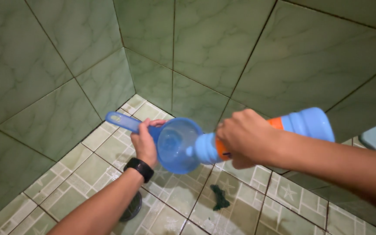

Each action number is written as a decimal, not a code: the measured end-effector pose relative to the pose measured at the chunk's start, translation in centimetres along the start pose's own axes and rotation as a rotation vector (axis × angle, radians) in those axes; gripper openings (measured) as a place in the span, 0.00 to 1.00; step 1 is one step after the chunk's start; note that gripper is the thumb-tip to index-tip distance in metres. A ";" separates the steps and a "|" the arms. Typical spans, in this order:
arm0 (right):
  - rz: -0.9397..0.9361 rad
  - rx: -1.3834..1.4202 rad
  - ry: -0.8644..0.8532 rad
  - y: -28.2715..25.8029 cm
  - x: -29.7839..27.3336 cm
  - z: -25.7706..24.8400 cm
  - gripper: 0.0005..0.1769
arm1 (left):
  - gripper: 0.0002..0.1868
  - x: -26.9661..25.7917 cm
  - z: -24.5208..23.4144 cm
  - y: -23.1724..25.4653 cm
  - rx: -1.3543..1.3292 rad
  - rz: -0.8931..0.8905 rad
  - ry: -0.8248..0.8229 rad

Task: Cleaning a bathroom floor drain by extracting debris and applying cleaning liquid.

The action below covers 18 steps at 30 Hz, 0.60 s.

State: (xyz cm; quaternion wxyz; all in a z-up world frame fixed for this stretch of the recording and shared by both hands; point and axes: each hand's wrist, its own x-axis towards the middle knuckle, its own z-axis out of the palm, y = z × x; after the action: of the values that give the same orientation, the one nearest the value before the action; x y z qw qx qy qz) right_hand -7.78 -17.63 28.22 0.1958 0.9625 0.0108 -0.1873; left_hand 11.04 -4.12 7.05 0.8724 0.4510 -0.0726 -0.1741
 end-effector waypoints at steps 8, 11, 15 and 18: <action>0.325 0.143 0.011 1.8 -0.8 5.1 0.26 | 0.24 -1.6 0.4 1.4 0.150 0.030 -0.026; 0.548 0.476 -0.030 1.3 -0.7 8.1 0.31 | 0.25 -2.0 0.0 1.2 0.158 -0.052 0.061; 0.741 0.947 0.331 0.4 0.8 17.9 0.34 | 0.26 -1.7 -1.3 -0.3 0.200 -0.161 0.153; 0.830 1.085 0.639 -1.0 1.5 21.1 0.34 | 0.26 -0.9 -2.8 -2.4 0.248 -0.175 0.231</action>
State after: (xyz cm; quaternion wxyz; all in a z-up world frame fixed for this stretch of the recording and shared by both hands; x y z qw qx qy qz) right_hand -14.03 -24.85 9.32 -0.2640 0.8564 -0.3901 0.2112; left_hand 10.44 -2.98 3.49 0.7941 0.5766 0.0469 -0.1862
